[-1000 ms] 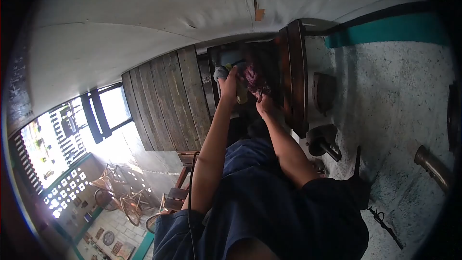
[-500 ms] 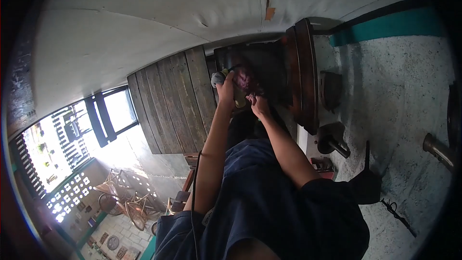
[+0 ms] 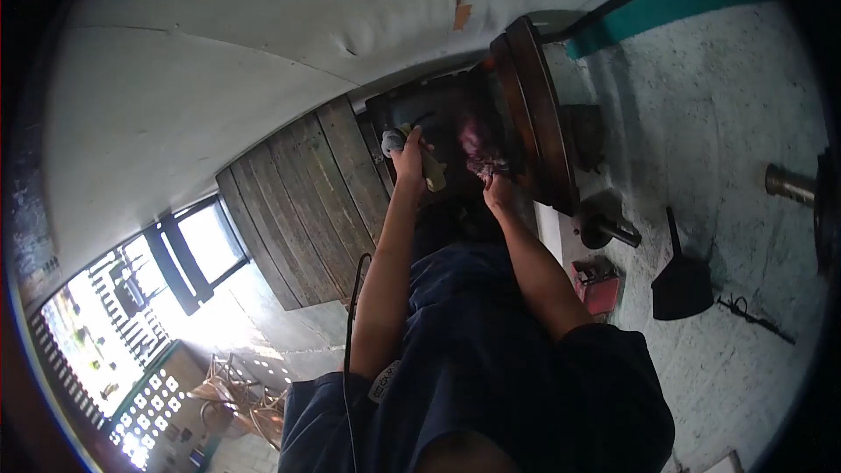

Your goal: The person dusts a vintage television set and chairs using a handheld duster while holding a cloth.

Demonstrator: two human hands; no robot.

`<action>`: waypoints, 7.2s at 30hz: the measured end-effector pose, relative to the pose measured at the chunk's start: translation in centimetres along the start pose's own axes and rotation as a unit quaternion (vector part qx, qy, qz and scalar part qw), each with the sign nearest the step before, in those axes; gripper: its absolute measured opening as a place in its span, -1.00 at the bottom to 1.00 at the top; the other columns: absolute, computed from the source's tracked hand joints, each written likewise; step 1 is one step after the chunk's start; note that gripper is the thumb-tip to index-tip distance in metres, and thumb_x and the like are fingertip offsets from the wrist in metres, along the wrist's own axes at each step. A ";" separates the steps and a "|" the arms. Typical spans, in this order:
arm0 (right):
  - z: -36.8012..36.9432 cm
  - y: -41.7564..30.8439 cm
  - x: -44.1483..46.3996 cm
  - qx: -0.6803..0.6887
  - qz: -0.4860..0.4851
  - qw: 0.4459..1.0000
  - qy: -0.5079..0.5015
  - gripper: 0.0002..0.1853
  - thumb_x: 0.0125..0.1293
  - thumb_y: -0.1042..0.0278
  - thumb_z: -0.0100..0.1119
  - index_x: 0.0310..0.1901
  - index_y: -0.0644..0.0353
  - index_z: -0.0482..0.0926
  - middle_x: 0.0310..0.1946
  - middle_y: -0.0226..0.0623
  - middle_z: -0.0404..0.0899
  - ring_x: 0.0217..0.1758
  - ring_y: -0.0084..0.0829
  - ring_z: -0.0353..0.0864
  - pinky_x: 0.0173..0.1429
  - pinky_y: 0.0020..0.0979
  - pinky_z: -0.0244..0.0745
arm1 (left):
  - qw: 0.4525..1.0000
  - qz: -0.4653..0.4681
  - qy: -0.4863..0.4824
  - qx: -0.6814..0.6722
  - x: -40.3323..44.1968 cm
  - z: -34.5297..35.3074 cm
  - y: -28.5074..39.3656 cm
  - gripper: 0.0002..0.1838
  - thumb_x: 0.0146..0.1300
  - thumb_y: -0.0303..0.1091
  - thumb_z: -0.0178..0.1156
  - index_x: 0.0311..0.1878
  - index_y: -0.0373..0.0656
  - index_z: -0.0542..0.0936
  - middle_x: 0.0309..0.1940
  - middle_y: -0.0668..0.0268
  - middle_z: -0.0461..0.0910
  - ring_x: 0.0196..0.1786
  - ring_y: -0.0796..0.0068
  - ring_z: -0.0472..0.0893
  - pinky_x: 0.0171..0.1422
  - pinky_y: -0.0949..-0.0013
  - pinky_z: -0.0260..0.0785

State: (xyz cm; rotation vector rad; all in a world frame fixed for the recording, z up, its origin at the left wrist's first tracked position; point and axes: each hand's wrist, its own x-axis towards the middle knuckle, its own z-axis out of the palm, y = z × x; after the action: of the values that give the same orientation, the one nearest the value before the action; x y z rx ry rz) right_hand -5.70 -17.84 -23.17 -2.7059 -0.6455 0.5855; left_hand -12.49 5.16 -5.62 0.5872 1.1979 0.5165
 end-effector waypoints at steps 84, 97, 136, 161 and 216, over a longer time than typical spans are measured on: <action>-11.7 -1.1 -1.4 -0.163 -0.394 0.843 -0.328 -0.74 0.34 0.27 0.12 -0.22 0.36 0.58 -0.23 0.23 0.60 -0.01 0.19 0.56 0.04 0.01 0.48 | 0.947 0.074 0.236 -0.206 -17.7 -10.5 -17.4 -0.79 0.29 -0.22 0.27 -0.29 -0.09 0.47 -0.49 0.42 0.47 -0.50 0.53 0.52 -0.49 0.39 0.41; -10.2 -5.3 6.2 -0.128 -0.417 0.829 -0.351 -0.72 0.30 0.29 0.16 -0.21 0.41 0.59 -0.27 0.23 0.60 -0.03 0.19 0.56 0.04 0.01 0.47 | 0.946 0.063 0.255 -0.188 -11.1 -7.1 -11.4 -0.78 0.28 -0.25 0.28 -0.33 -0.15 0.47 -0.54 0.41 0.49 -0.56 0.56 0.51 -0.46 0.43 0.38; -12.4 -4.0 6.7 -0.143 -0.346 0.859 -0.349 -0.71 0.38 0.22 0.07 -0.18 0.35 0.57 -0.15 0.17 0.59 0.00 0.17 0.55 0.06 0.04 0.49 | 0.972 0.072 0.177 -0.138 -9.0 -7.0 -6.9 -0.79 0.28 -0.22 0.28 -0.30 -0.09 0.47 -0.52 0.42 0.46 -0.51 0.55 0.53 -0.48 0.41 0.41; -12.4 1.1 -8.9 -0.182 -0.276 0.887 -0.324 -0.70 0.33 0.20 0.11 -0.09 0.26 0.62 -0.10 0.13 0.60 0.05 0.11 0.56 0.11 0.00 0.45 | 0.984 0.053 0.116 -0.126 -16.8 -14.7 -13.7 -0.79 0.27 -0.25 0.28 -0.36 -0.12 0.49 -0.52 0.41 0.47 -0.52 0.54 0.52 -0.45 0.41 0.41; -1.7 -2.7 5.0 0.096 0.012 0.993 -0.067 -0.67 0.32 0.19 0.04 -0.14 0.32 0.61 -0.19 0.20 0.61 -0.06 0.16 0.59 0.05 0.00 0.50 | 0.996 0.026 0.027 0.080 0.5 3.9 3.6 -0.79 0.28 -0.25 0.25 -0.38 -0.09 0.45 -0.55 0.39 0.47 -0.55 0.51 0.53 -0.45 0.36 0.40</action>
State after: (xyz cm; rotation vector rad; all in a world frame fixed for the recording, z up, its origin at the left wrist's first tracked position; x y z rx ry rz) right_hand -1.79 -13.39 -22.22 -2.5138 -0.5580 0.7976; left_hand -8.84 7.55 -2.57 0.7458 1.2869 0.4855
